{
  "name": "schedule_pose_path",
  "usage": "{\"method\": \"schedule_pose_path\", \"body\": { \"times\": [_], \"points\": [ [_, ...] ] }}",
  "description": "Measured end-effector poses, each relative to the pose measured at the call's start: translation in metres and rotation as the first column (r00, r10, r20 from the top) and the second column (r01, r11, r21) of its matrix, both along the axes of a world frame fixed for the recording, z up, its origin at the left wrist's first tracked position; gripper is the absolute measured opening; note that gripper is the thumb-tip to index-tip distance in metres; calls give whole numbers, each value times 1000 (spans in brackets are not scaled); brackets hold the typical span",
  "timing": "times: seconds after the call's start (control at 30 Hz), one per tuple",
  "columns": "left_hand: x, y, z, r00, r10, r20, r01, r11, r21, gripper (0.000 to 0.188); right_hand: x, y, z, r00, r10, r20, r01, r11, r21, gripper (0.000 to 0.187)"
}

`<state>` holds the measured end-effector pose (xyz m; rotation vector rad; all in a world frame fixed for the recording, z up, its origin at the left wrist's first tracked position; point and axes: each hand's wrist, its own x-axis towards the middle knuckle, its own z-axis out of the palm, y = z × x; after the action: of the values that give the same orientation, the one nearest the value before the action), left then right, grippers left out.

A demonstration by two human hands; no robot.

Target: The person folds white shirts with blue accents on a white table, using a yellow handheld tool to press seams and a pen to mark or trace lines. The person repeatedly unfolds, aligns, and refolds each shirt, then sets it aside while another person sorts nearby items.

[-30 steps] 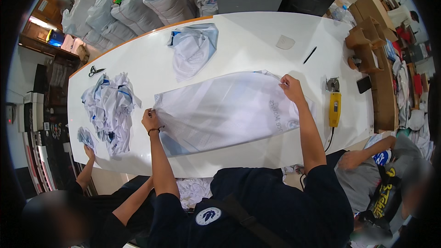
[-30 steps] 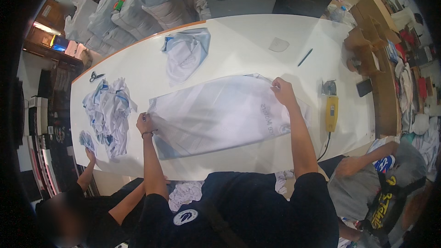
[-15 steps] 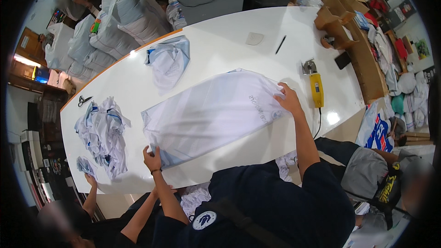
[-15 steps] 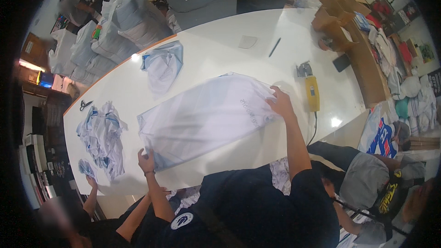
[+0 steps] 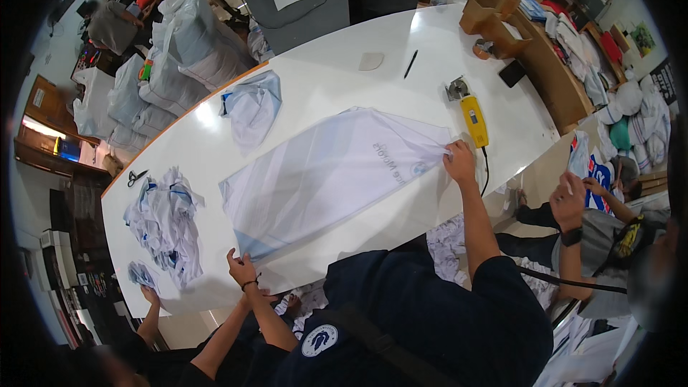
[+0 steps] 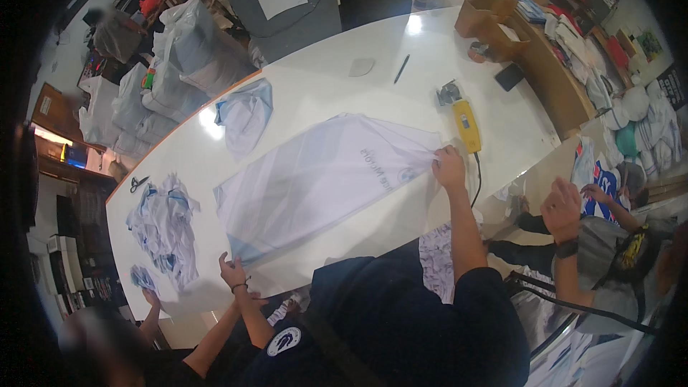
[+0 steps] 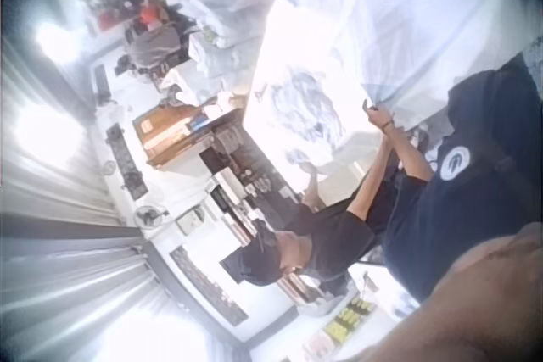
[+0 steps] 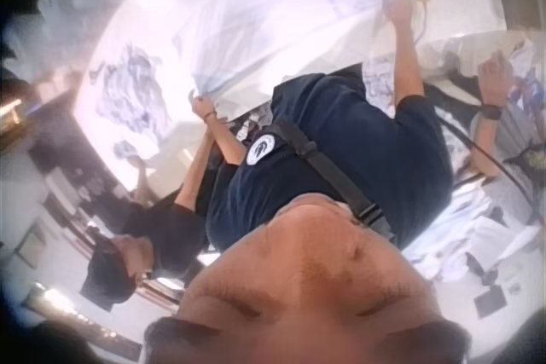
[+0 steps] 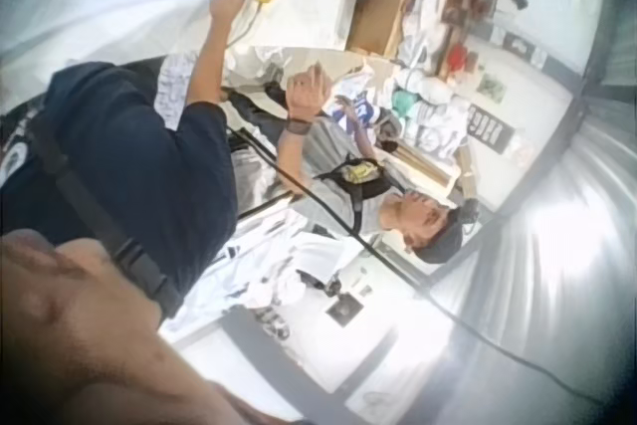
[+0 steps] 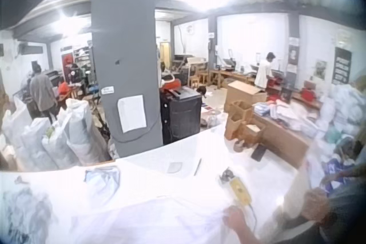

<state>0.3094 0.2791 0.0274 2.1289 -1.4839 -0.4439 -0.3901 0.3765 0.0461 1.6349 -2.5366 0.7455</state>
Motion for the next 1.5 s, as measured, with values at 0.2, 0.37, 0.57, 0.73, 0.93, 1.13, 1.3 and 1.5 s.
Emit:
{"method": "schedule_pose_path", "body": {
  "times": [0.2,0.37,0.57,0.73,0.93,1.13,1.3,1.5],
  "points": [
    [-5,-3,11,1000,18,11,-19,1000,9,43,-19,2,-14,988,-38,152,72,972,-224,12],
    [9,7,20,999,41,34,-41,999,-1,44,-14,4,30,408,95,908,251,944,-212,13],
    [25,9,21,988,-33,153,4,982,187,36,-25,19,48,779,-166,604,175,984,44,14],
    [6,9,44,924,-183,337,-27,845,534,38,-45,38,29,880,-278,386,159,937,312,15],
    [24,-1,25,981,-39,188,-95,754,650,54,-36,24,31,982,-170,-80,187,849,494,16],
    [-1,-43,29,987,124,102,-159,839,520,65,30,-58,33,964,83,254,-117,985,125,24],
    [-26,-95,14,997,6,71,-19,984,175,63,89,-142,18,900,269,344,-289,957,7,19],
    [-59,-136,7,938,-132,319,155,987,-47,45,113,-192,-2,942,285,174,-288,958,-11,18]
  ]
}}
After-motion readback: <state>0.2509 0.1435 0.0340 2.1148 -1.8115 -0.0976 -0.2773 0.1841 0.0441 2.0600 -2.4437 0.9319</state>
